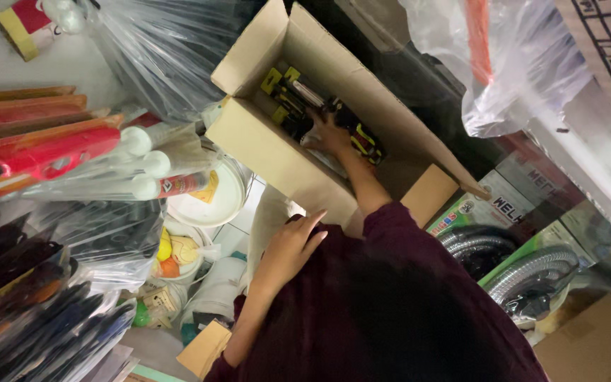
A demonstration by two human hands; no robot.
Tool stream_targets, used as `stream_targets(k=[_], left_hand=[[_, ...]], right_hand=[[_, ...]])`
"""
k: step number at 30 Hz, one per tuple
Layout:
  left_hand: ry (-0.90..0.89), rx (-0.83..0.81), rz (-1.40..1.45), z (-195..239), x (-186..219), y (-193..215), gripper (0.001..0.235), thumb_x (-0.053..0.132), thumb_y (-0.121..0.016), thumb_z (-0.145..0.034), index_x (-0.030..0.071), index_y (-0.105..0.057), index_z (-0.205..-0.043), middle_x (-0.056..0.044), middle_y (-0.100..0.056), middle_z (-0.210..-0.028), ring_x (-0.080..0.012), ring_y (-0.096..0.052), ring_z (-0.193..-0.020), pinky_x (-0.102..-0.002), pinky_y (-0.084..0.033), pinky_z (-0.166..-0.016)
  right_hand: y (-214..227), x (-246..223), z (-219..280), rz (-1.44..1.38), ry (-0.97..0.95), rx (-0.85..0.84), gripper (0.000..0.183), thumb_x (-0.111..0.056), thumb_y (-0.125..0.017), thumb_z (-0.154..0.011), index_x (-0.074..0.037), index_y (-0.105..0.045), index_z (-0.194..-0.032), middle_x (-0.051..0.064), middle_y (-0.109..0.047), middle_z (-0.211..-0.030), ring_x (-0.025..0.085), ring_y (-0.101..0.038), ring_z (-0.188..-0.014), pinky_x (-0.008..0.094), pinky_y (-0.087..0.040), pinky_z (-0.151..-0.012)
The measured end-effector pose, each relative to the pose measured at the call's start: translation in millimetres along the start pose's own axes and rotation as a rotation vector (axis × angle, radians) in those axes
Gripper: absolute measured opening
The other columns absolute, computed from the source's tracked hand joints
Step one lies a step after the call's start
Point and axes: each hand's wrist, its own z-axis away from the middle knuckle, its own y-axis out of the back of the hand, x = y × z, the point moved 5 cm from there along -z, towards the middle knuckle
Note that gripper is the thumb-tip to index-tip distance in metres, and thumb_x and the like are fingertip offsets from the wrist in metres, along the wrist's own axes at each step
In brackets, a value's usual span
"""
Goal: The person wipes down several packaged hardware items, including a red flashlight, a blue flashlight, a pair of pliers, and a multimeter, using a white cloth. The person removes items from a cardboard box, cleans them, and then places them back into the box.
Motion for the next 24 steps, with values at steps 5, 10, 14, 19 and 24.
stream_targets(k=[5,10,14,19,24], left_hand=[[0.004,-0.005,-0.058,-2,-5,-5,0.042,0.026,-0.064,-0.098,0.007,-0.058,-0.136,-0.016,-0.071,-0.101,-0.0355,-0.066,-0.095,-0.046,-0.05,-0.085],[0.01,-0.021,-0.064,2,-1,-5,0.043,0.026,-0.063,-0.099,0.006,-0.058,-0.136,-0.017,-0.07,-0.102,-0.0365,-0.066,-0.096,-0.046,-0.05,-0.085],[0.015,-0.033,-0.014,-1,5,-1,0.043,0.026,-0.062,-0.1,0.007,-0.058,-0.138,-0.017,-0.07,-0.107,-0.0359,-0.066,-0.099,-0.045,-0.051,-0.087],[0.022,0.006,0.039,3,16,13,0.041,0.025,-0.062,-0.1,0.009,-0.059,-0.138,-0.017,-0.07,-0.119,-0.0356,-0.067,-0.107,-0.044,-0.051,-0.09],[-0.055,0.196,0.136,12,37,36,0.037,0.019,-0.062,-0.102,0.007,-0.061,-0.137,-0.017,-0.067,-0.131,-0.0335,-0.063,-0.124,-0.041,-0.047,-0.106]], right_hand=[[3,-33,-36,0.304,0.394,0.023,0.068,-0.036,-0.08,-0.073,-0.031,-0.059,-0.138,0.018,-0.036,-0.157,0.043,-0.065,-0.111,0.054,-0.055,-0.088],[3,-40,-45,0.277,0.326,-0.032,0.029,-0.024,-0.068,-0.096,-0.018,-0.069,-0.125,0.019,-0.072,-0.118,0.041,-0.07,-0.108,0.054,-0.055,-0.09],[30,-22,-11,0.199,0.472,0.082,0.042,-0.015,-0.078,-0.074,-0.007,-0.068,-0.114,0.02,-0.071,-0.113,0.039,-0.067,-0.109,0.05,-0.054,-0.09],[120,3,101,-0.06,0.579,0.48,0.05,-0.012,-0.086,-0.069,-0.001,-0.066,-0.114,0.023,-0.066,-0.121,0.043,-0.062,-0.115,0.047,-0.051,-0.094],[209,-21,248,-0.397,0.651,0.647,0.027,-0.01,-0.085,-0.079,-0.002,-0.065,-0.096,0.013,-0.064,-0.107,0.031,-0.065,-0.105,0.037,-0.052,-0.092]])
